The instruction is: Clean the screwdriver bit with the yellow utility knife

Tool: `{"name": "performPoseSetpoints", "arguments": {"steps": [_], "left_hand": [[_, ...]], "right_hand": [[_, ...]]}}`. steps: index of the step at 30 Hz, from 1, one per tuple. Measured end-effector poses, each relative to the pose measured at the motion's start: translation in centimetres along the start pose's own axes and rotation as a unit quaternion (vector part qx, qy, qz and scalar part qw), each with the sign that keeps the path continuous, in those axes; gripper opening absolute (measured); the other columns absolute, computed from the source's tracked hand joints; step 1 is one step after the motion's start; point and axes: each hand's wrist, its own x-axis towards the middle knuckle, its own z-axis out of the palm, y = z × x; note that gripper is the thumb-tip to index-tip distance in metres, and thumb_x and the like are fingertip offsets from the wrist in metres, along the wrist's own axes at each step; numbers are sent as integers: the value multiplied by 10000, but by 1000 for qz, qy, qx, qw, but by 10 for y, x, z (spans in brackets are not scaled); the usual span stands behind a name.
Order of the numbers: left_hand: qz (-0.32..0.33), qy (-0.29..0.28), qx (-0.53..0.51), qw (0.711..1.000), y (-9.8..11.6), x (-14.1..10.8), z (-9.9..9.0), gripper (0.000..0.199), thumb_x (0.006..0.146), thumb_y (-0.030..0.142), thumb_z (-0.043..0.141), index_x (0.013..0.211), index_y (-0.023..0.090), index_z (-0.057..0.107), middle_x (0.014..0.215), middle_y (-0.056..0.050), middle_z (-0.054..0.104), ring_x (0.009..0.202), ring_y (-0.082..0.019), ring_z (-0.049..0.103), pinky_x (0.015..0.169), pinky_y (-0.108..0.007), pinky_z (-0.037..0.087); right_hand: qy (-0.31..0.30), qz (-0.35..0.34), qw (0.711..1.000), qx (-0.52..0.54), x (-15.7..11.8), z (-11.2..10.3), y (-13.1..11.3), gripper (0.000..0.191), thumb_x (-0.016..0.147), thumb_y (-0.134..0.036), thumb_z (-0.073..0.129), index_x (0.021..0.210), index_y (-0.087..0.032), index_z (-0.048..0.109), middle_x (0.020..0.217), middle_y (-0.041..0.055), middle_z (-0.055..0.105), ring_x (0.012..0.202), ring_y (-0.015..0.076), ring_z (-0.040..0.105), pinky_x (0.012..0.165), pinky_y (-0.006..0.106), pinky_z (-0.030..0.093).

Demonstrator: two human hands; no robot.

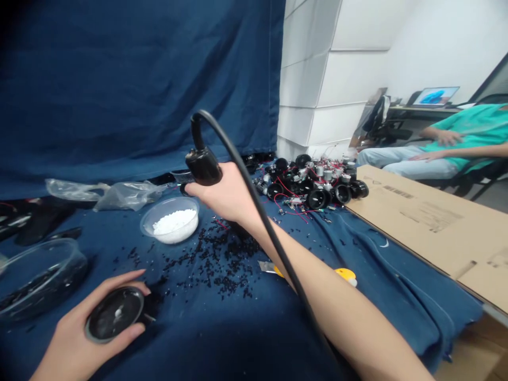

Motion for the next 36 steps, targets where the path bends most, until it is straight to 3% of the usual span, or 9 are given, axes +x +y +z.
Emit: {"name": "performPoseSetpoints", "arguments": {"steps": [5,12,24,31,36], "left_hand": [[-4,-7,1,1000,1,0,1,537,735,501,699,1216,338,524,1006,26,703,876,-197,683,885,-289,495],[-7,-16,1,1000,1,1,0,536,736,490,701,1218,340,519,1016,30,698,897,-191,679,895,-282,486],[-5,-24,-16,1000,1,1,2,526,727,489,711,1204,353,534,990,58,698,862,-172,683,866,-265,492],[-9,-20,-3,1000,1,2,3,581,705,532,717,1225,359,524,993,56,699,924,-193,676,880,-267,488],[-6,-23,-4,1000,1,2,3,581,719,537,708,1230,335,520,998,32,697,933,-208,672,894,-289,488]], "right_hand": [[-15,13,998,67,1,-3,1,321,762,-226,673,481,-166,530,470,-27,552,474,93,514,531,217,415],[-59,41,997,38,1,2,0,319,749,-158,691,468,-151,541,460,-29,549,460,83,513,529,210,411],[-28,25,999,-11,2,2,10,293,715,-241,672,473,-170,522,463,-18,544,469,110,508,539,259,420],[-109,51,993,3,-5,-19,-29,271,736,-228,729,524,-148,581,520,-2,597,510,112,557,534,234,429],[-173,86,978,80,-4,-20,-28,244,737,-199,737,553,-141,588,531,-2,599,505,113,563,527,232,448]]}}
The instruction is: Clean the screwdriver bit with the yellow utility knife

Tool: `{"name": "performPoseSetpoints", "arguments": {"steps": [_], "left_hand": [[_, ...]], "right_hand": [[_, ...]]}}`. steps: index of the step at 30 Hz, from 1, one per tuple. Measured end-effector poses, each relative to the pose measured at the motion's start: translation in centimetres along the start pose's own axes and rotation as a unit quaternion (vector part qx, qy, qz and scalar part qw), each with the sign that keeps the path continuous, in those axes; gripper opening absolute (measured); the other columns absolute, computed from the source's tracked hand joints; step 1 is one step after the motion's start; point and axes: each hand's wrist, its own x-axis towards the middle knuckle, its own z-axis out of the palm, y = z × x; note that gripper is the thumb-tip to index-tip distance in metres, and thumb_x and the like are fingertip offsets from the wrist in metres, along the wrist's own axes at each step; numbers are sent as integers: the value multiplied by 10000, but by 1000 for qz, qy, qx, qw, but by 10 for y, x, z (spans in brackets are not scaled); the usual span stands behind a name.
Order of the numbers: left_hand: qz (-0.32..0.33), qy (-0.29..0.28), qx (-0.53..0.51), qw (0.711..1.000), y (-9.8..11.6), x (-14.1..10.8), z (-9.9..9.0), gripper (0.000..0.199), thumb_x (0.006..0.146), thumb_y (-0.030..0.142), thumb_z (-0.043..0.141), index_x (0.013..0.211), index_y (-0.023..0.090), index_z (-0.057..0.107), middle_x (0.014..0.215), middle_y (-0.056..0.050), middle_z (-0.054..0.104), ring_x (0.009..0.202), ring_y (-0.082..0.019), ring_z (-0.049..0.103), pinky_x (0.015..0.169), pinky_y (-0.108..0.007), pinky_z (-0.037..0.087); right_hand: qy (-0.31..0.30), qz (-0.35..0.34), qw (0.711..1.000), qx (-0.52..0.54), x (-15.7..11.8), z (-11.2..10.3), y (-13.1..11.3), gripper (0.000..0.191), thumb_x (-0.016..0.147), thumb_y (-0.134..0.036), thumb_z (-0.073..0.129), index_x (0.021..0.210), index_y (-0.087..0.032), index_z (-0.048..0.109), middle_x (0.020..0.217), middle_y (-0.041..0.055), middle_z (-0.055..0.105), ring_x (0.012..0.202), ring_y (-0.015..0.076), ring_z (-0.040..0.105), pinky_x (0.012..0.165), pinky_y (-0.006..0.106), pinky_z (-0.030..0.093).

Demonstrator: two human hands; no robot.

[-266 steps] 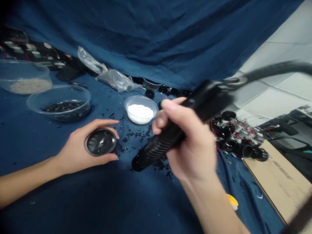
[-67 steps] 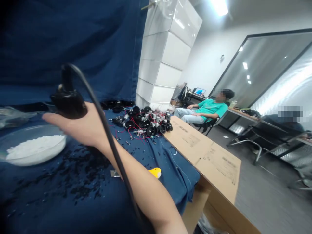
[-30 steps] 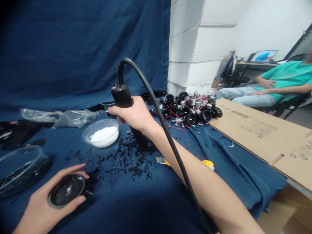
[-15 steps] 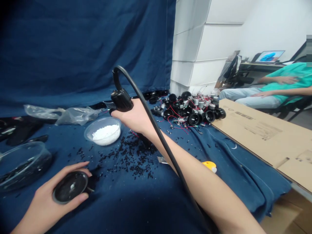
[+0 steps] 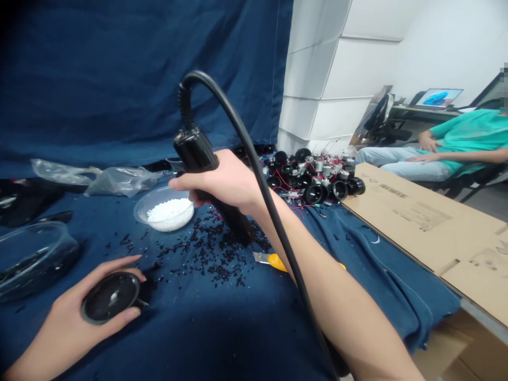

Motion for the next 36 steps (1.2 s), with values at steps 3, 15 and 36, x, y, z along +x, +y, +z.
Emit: {"name": "performPoseSetpoints", "arguments": {"steps": [3,15,36], "left_hand": [[-4,-7,1,1000,-1,0,0,583,721,536,708,1234,338,515,1005,31,695,923,-208,673,891,-296,484],[20,-13,-14,1000,0,-1,1,560,729,476,728,1228,332,519,988,45,694,904,-172,679,832,-222,491],[49,-16,11,999,4,0,0,539,768,470,691,1243,301,498,979,19,700,869,-217,693,778,-273,536]], "right_hand": [[-21,17,1000,8,2,1,5,260,725,-219,753,549,-147,576,515,-9,583,492,112,548,526,239,452],[-64,48,997,-8,8,10,17,319,710,-267,746,502,-155,532,473,-12,535,460,107,495,515,253,414],[-124,21,991,-47,2,11,9,297,763,-254,695,523,-166,544,486,-27,543,501,110,508,568,254,398]]}}
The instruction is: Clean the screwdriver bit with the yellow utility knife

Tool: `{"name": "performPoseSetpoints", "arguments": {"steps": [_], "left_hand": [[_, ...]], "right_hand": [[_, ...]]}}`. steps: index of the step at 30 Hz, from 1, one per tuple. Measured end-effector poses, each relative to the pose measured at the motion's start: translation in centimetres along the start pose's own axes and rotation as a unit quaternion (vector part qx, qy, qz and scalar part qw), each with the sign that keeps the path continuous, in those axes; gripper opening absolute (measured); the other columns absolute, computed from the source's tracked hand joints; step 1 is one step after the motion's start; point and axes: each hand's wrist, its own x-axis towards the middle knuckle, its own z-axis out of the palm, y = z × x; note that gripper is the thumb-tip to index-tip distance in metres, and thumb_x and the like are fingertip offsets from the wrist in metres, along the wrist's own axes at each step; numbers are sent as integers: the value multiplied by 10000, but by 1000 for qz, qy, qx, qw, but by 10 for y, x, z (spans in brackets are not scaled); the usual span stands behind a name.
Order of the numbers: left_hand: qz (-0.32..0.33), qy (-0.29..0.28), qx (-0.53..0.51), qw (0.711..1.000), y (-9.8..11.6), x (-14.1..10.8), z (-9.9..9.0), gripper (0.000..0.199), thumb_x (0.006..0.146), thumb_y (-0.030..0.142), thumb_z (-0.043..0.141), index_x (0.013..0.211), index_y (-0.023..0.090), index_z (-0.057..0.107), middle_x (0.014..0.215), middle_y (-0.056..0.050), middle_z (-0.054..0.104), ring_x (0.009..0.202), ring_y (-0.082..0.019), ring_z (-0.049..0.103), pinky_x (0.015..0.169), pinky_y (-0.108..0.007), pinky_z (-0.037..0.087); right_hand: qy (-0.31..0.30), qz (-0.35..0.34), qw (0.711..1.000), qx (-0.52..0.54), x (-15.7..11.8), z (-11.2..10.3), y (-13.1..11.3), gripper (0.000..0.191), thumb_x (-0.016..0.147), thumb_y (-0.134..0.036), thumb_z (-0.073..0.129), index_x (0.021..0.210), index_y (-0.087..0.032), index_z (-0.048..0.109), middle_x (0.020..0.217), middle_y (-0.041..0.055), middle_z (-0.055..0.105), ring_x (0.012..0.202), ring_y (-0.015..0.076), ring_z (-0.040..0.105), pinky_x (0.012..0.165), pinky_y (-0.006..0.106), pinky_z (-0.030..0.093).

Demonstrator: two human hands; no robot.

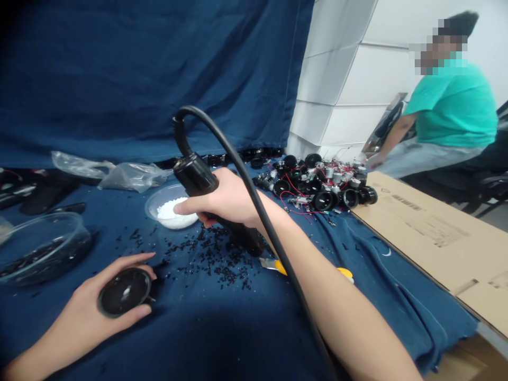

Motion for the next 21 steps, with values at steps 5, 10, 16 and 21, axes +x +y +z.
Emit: {"name": "performPoseSetpoints", "arguments": {"steps": [5,10,16,21], "left_hand": [[5,12,2,1000,0,0,0,536,750,464,696,1227,294,524,956,22,713,847,-219,696,758,-271,541],[9,9,-3,1000,0,1,0,533,756,466,692,1228,282,525,956,15,706,837,-197,694,762,-255,534],[-9,-10,-22,1000,-3,0,0,574,740,462,726,1241,282,513,989,-11,699,873,-209,683,790,-273,520],[-9,-20,-33,999,-6,-1,2,597,737,452,737,1259,291,497,999,-11,692,888,-212,680,786,-270,511]], "right_hand": [[-5,5,1000,14,4,1,7,290,755,-279,701,534,-157,559,497,-20,559,508,110,517,572,250,402],[10,10,1000,26,7,3,10,281,740,-257,706,533,-154,547,483,-29,545,487,101,499,546,241,386],[4,11,1000,23,5,2,7,297,746,-273,705,522,-165,543,491,-24,544,513,115,506,584,262,411],[-3,4,999,32,4,2,7,283,738,-270,720,538,-162,552,502,-21,553,506,112,505,571,258,411]]}}
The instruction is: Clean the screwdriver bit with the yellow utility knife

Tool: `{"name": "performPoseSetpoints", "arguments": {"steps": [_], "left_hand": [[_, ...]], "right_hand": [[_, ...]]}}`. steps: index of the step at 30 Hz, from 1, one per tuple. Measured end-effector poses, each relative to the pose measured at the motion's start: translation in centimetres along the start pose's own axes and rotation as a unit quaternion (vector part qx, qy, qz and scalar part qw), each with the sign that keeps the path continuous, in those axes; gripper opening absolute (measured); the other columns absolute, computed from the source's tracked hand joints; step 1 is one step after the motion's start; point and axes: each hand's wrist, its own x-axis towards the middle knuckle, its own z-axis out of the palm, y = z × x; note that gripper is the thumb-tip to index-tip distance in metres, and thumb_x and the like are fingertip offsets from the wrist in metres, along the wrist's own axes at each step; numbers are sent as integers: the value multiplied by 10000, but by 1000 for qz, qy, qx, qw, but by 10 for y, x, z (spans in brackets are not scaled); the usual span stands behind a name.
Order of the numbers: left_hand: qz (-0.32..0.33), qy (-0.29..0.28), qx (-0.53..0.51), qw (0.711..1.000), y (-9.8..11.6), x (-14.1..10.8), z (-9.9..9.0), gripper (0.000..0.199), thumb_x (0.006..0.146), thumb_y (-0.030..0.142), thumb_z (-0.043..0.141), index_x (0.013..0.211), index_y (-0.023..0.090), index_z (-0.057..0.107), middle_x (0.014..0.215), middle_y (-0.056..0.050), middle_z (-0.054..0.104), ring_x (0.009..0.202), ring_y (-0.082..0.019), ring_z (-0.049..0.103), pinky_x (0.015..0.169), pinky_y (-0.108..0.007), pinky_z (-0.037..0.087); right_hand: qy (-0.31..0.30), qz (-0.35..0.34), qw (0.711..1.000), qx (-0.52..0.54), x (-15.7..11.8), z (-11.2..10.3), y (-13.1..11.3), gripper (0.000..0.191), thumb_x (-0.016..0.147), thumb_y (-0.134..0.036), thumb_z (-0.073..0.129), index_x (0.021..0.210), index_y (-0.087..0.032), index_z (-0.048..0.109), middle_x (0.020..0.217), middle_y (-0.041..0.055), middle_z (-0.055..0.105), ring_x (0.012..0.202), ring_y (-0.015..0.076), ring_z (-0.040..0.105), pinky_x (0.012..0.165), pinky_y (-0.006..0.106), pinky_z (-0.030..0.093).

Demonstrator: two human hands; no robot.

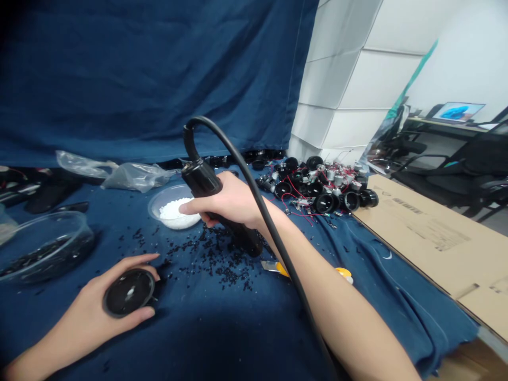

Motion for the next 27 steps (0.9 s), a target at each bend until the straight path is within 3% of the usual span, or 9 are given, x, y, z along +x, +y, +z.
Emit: {"name": "performPoseSetpoints", "arguments": {"steps": [7,11,14,17,21,22,24,25,27], "left_hand": [[25,-65,5,998,-1,0,-2,717,659,367,797,1302,272,492,1056,-43,687,937,-248,671,848,-324,513],[54,-82,15,995,7,-3,-3,670,649,386,810,1263,286,561,1045,-29,690,1007,-270,650,953,-379,485],[68,-88,17,994,10,-3,-5,614,660,421,795,1227,287,601,1032,-32,691,1006,-275,643,935,-381,496],[96,-61,14,993,12,-5,-9,594,718,419,741,1268,271,574,1087,-58,673,1021,-269,630,911,-370,503],[115,27,-20,993,31,-12,-10,450,855,386,611,1280,253,541,1060,-51,666,951,-217,622,895,-347,489],[110,14,-42,993,41,-14,-7,392,873,386,594,1237,243,567,1007,-43,671,888,-200,621,851,-329,496],[75,-79,-117,987,65,-15,1,305,898,401,568,1140,222,615,895,-31,669,774,-172,603,747,-297,500],[45,-146,-178,972,77,-14,7,305,912,432,547,1101,208,628,849,-32,666,744,-165,601,698,-282,498],[-18,-274,-329,903,102,-11,20,403,928,517,497,1084,169,626,817,-51,671,664,-147,596,613,-257,488]], "right_hand": [[110,-44,982,145,-7,-9,-9,226,713,-287,777,686,-168,587,601,-32,580,547,106,540,555,242,447],[195,-68,940,272,-22,-21,-27,301,664,-337,806,720,-191,549,621,-59,524,555,81,514,575,224,466],[262,-104,907,314,-42,-26,-36,382,619,-412,810,710,-214,497,612,-75,449,538,79,478,567,226,462],[316,-141,876,337,-67,-28,-36,393,604,-393,808,691,-217,468,609,-82,419,537,73,467,573,219,461],[438,-185,798,371,-96,-26,-33,288,628,-296,757,646,-206,484,623,-69,466,549,69,485,559,210,460],[468,-202,779,365,-101,-23,-34,269,640,-296,742,634,-204,489,625,-62,478,556,73,492,558,213,461],[506,-241,758,333,-106,-14,-41,257,657,-306,735,632,-208,498,614,-56,488,560,83,498,568,223,466],[512,-262,759,305,-106,-7,-45,249,668,-306,735,646,-214,504,609,-55,490,562,89,504,584,232,472],[505,-302,777,225,-106,10,-51,219,712,-300,723,696,-234,515,599,-58,503,566,107,531,626,259,490]]}}
